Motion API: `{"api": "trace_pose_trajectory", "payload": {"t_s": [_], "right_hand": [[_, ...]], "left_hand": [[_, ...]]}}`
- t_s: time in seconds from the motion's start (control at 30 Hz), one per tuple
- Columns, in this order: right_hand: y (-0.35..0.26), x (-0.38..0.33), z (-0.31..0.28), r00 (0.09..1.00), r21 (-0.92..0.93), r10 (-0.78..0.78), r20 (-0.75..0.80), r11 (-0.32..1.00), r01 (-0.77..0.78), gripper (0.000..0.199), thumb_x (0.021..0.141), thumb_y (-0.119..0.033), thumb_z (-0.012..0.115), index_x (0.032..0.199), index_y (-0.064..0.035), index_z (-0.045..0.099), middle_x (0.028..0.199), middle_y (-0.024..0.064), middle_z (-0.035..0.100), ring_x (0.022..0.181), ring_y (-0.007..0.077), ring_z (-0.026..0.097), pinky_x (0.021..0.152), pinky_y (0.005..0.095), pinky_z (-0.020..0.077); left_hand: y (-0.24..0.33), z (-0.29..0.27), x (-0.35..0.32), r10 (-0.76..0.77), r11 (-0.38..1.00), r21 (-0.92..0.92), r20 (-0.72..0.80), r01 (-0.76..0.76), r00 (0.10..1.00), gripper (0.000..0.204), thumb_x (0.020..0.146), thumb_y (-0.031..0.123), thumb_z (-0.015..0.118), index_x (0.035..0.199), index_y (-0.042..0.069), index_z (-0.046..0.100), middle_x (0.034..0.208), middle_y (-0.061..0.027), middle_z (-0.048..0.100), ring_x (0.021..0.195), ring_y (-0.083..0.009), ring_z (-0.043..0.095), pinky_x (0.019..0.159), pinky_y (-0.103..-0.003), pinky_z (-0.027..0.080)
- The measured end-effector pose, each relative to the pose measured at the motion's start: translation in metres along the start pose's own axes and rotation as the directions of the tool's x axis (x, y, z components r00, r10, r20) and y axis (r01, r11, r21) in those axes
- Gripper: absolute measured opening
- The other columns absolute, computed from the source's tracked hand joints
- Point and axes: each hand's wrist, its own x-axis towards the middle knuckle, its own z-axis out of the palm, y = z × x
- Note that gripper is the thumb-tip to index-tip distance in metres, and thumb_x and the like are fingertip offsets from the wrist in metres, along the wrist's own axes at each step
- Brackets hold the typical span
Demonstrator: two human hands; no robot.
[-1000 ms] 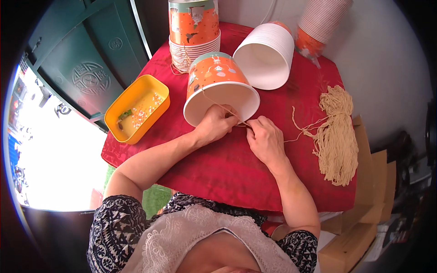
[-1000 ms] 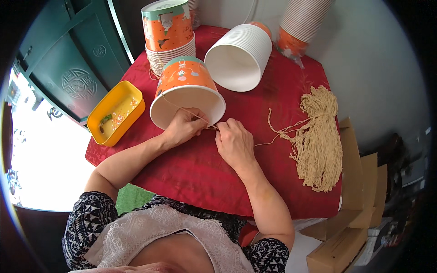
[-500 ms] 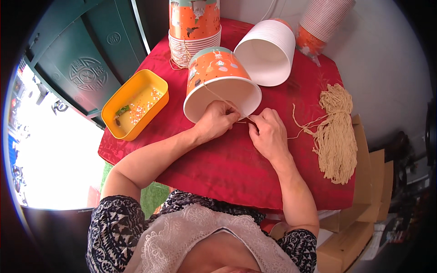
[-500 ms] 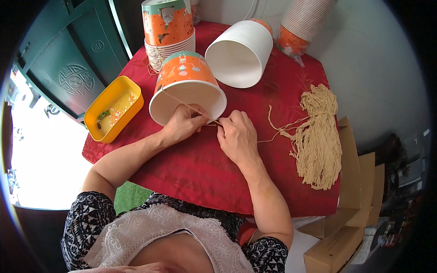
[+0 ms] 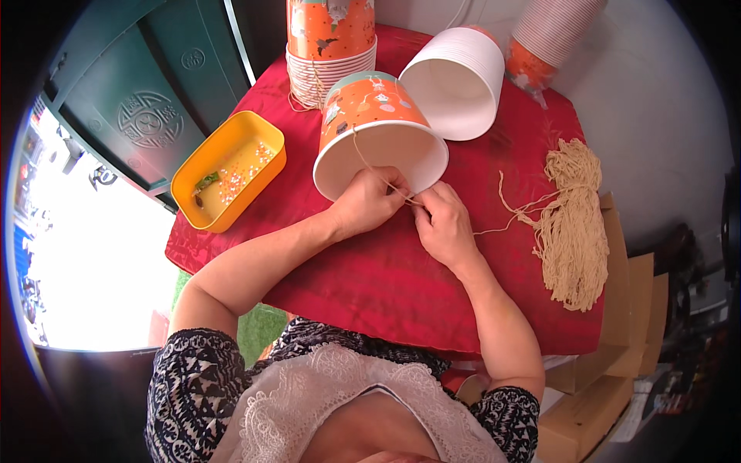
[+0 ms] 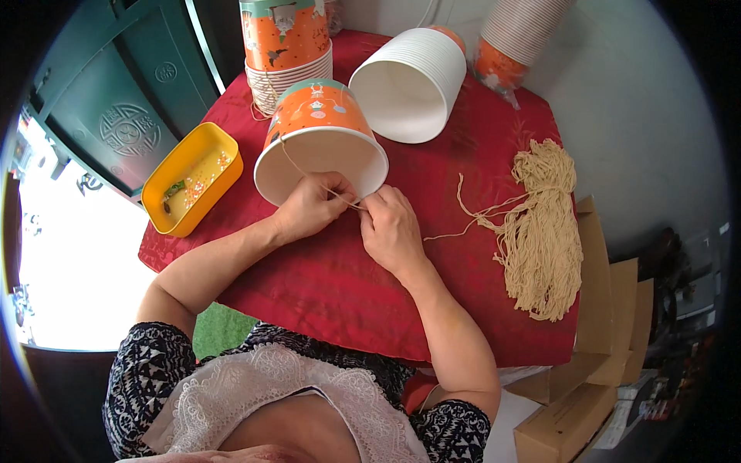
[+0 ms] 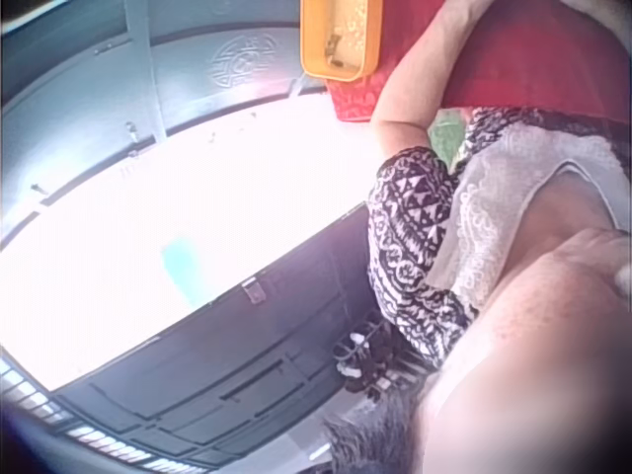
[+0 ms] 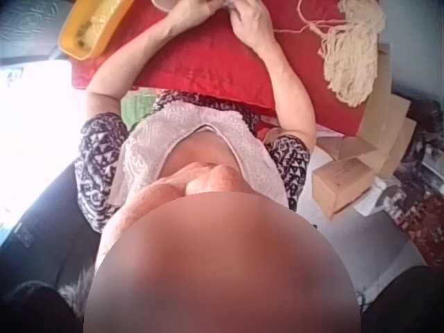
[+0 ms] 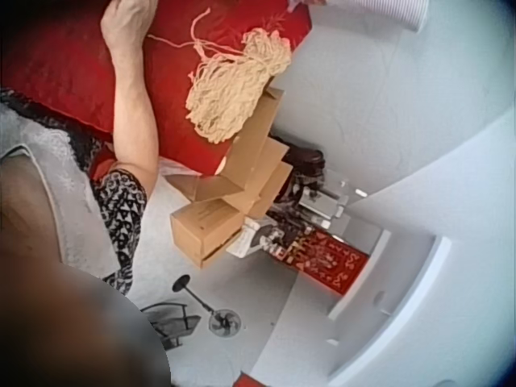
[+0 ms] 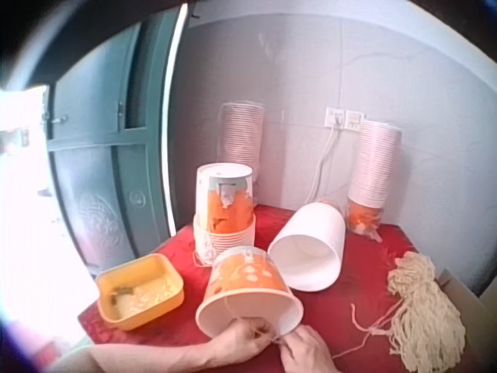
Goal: Tying decorative strings through holes in paper buckets for packaging.
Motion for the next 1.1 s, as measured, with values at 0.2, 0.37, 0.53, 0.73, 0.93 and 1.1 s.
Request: {"api": "trace_pose_trajectory", "payload": {"t_s": [0.2, 0.37, 0.53, 0.73, 0.93, 1.1], "right_hand": [[0.002, 0.000, -0.002, 0.989, 0.196, 0.138, 0.047, 0.970, -0.145, 0.004, 0.080, 0.000, 0.065, 0.084, 0.0017, 0.063, 0.085, 0.0162, 0.061, 0.081, 0.0323, 0.061, 0.073, 0.0411, 0.0490], [0.000, 0.001, -0.003, 0.979, 0.234, 0.190, 0.079, 0.951, -0.203, 0.006, 0.082, 0.001, 0.064, 0.087, 0.0027, 0.066, 0.086, 0.0173, 0.063, 0.079, 0.0311, 0.063, 0.071, 0.0378, 0.0503], [0.001, -0.002, -0.002, 0.983, 0.163, 0.169, 0.074, 0.970, -0.179, 0.007, 0.081, 0.002, 0.063, 0.088, 0.0033, 0.066, 0.087, 0.0176, 0.063, 0.081, 0.0323, 0.064, 0.071, 0.0386, 0.0515], [0.002, -0.003, -0.005, 0.992, 0.118, 0.121, 0.029, 0.985, -0.124, 0.008, 0.078, -0.002, 0.064, 0.086, -0.0009, 0.062, 0.080, 0.0140, 0.061, 0.076, 0.0327, 0.061, 0.069, 0.0419, 0.0512], [-0.012, 0.002, -0.027, 0.964, 0.336, 0.017, -0.266, 0.939, 0.076, 0.010, 0.081, -0.003, 0.060, 0.088, 0.0025, 0.061, 0.068, 0.0075, 0.055, 0.048, 0.0130, 0.049, 0.046, 0.0281, 0.0406], [-0.013, 0.002, -0.021, 0.925, 0.367, 0.223, -0.307, 0.925, -0.101, 0.009, 0.092, 0.001, 0.053, 0.083, 0.0008, 0.058, 0.067, 0.0067, 0.056, 0.049, 0.0124, 0.049, 0.046, 0.0282, 0.0392]], "left_hand": [[0.004, -0.007, -0.002, 0.066, 0.980, 0.181, 0.115, -0.086, 0.991, 0.009, 0.085, 0.001, 0.063, 0.092, -0.003, 0.066, 0.087, -0.0133, 0.069, 0.083, -0.0224, 0.067, 0.073, -0.034, 0.053], [0.006, -0.002, -0.006, 0.182, 0.938, 0.270, 0.143, -0.215, 0.973, 0.013, 0.080, -0.002, 0.063, 0.093, -0.002, 0.064, 0.094, -0.0173, 0.067, 0.087, -0.0326, 0.067, 0.075, -0.039, 0.053], [0.000, 0.008, -0.006, 0.298, 0.849, 0.417, 0.130, -0.325, 0.946, 0.009, 0.079, 0.000, 0.059, 0.086, -0.004, 0.055, 0.087, -0.0246, 0.062, 0.078, -0.0415, 0.065, 0.066, -0.047, 0.053], [0.002, 0.011, -0.004, 0.185, 0.856, 0.465, 0.129, -0.224, 0.974, 0.014, 0.080, 0.001, 0.064, 0.092, 0.000, 0.057, 0.091, -0.0183, 0.063, 0.084, -0.0392, 0.064, 0.072, -0.044, 0.052], [0.006, -0.003, 0.004, 0.191, 0.957, 0.206, 0.082, -0.204, 0.978, 0.008, 0.083, 0.003, 0.064, 0.089, -0.002, 0.062, 0.086, -0.0197, 0.066, 0.081, -0.0347, 0.066, 0.071, -0.041, 0.052], [0.005, -0.004, 0.008, 0.089, 0.992, 0.087, 0.079, -0.096, 0.993, 0.008, 0.085, 0.005, 0.066, 0.088, -0.002, 0.064, 0.079, -0.0171, 0.067, 0.076, -0.0281, 0.066, 0.070, -0.037, 0.052]]}}
